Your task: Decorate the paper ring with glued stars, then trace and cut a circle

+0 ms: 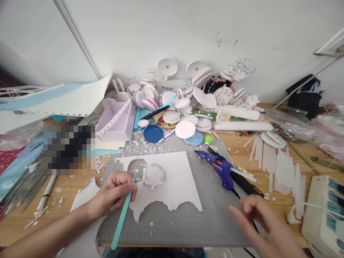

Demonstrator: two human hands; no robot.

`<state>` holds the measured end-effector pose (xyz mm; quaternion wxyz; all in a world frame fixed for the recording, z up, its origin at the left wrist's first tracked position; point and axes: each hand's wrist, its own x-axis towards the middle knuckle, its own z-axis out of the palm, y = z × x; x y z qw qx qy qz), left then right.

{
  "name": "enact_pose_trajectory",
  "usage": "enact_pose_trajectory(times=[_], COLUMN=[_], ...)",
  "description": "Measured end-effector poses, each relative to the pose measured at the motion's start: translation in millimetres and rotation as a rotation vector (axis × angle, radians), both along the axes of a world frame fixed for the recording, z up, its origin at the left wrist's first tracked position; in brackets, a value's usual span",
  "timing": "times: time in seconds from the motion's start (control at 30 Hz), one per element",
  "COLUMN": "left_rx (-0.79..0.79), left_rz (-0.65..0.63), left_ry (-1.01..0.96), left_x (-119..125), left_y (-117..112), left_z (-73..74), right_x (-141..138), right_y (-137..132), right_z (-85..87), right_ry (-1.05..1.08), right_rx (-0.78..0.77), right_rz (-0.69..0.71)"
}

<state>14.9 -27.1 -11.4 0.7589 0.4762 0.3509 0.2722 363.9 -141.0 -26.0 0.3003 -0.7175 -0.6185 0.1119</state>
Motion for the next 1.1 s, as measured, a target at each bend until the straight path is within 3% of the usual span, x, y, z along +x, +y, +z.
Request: enact_pose_trajectory(times=[0.13, 0.3, 0.43, 0.57, 0.6, 0.7, 0.83, 0.97, 1.1], left_rx=[0.016, 0.001, -0.003, 0.013, 0.019, 0.036, 0.088, 0.160, 0.189], left_rz=[-0.050, -0.030, -0.047, -0.067, -0.066, -0.061, -0.092, -0.136, -0.193], left_ry=[0.001, 0.033, 0.038, 0.046, 0.052, 0.071, 0.093, 0.123, 0.182], left_x=[-2, -3, -3, -3, -3, -2, -2, -1, 1], left_y=[0, 0, 1, 2, 2, 2, 2, 2, 3], left_z=[-3.5, -5.5, -7.6, -9.4, -9.6, -9.6, -7.2, -2.5, 0.7], right_x=[6, -2, -7, -33, -43, -75, -101, -103, -98], right_y=[35, 62, 78, 98, 103, 111, 106, 94, 92], right_z=[-14.1, -33.1, -6.2, 34.1, 40.0, 41.6, 18.9, -0.7, -5.3], right_ry=[-0.254, -0.327, -0.226, -0.087, -0.007, 0.201, 0.228, 0.132, 0.061], right_rx=[0.056, 0.012, -0.084, 0.028, 0.031, 0.187, 0.250, 0.196, 0.191], right_rz=[-0.072, 0.031, -0.069, -0.404, -0.413, -0.282, 0.013, 0.074, 0.127])
